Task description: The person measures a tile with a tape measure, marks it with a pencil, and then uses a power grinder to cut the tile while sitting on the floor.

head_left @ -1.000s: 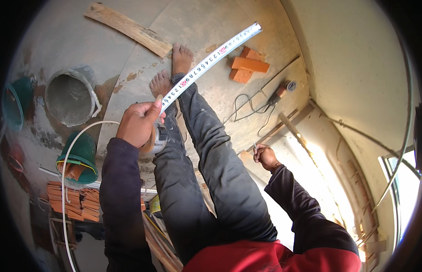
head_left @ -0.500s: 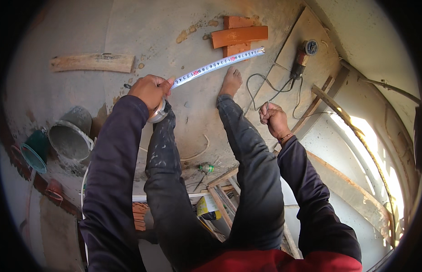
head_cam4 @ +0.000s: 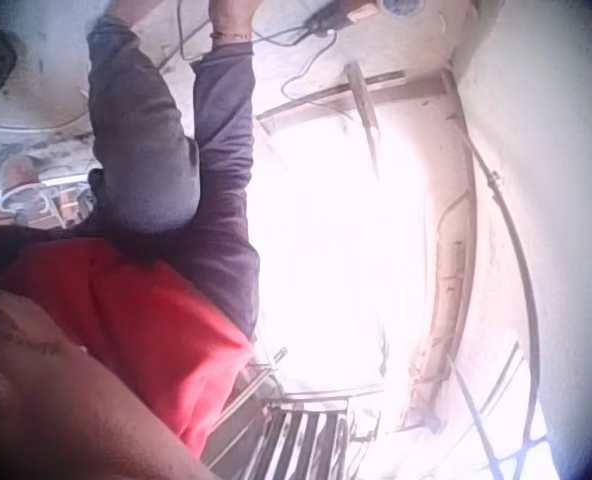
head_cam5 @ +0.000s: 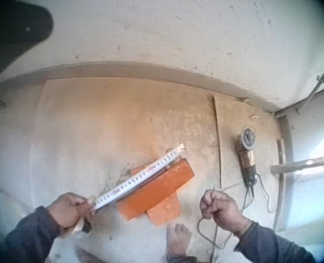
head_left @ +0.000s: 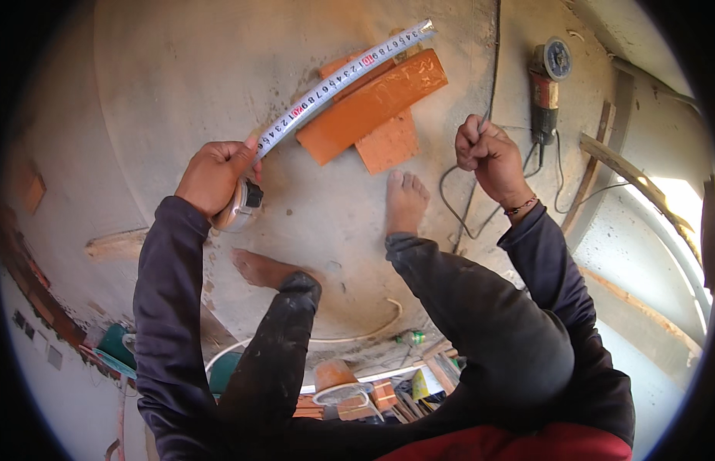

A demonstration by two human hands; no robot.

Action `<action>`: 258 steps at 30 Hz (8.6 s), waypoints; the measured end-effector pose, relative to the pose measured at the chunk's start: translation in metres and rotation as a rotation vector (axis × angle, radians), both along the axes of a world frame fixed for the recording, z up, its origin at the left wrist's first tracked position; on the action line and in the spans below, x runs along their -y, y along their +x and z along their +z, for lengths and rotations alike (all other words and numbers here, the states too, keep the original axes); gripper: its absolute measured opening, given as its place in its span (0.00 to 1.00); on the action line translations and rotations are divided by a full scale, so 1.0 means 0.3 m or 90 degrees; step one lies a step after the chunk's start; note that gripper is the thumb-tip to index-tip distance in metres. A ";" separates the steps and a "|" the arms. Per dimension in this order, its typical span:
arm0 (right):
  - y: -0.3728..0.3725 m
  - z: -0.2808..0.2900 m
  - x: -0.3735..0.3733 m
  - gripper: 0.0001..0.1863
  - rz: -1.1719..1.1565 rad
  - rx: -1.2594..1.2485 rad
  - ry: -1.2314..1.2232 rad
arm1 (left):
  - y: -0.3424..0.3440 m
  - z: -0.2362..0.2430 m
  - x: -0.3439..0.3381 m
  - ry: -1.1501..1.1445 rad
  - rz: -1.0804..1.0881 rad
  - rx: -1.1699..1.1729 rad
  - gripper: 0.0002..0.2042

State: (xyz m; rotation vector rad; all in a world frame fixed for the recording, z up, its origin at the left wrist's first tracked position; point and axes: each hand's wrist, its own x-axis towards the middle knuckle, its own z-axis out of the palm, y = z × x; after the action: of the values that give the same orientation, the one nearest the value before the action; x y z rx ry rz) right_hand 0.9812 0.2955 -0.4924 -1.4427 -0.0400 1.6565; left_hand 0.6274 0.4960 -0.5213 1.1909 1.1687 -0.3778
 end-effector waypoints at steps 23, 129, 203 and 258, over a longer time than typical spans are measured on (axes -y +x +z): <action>0.283 -0.231 -0.366 0.13 0.533 0.483 0.153 | -0.048 0.098 -0.088 0.028 0.063 0.005 0.22; -0.188 -0.165 -0.172 0.08 0.403 0.828 0.232 | 0.065 -0.035 0.041 0.032 -0.028 -0.036 0.23; -0.197 -0.111 -0.225 0.12 0.506 0.925 0.282 | 0.081 -0.060 0.141 0.906 -0.388 0.076 0.32; -0.166 -0.152 -0.199 0.07 0.429 0.842 0.342 | 0.303 -0.092 0.214 0.825 -0.396 0.066 0.33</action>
State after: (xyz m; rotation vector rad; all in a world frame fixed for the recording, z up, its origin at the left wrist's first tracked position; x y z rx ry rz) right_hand 0.9312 0.3552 -0.5379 -1.8977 -1.6937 0.7059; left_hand 0.7181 0.4319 -0.5488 2.6851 0.8739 0.0530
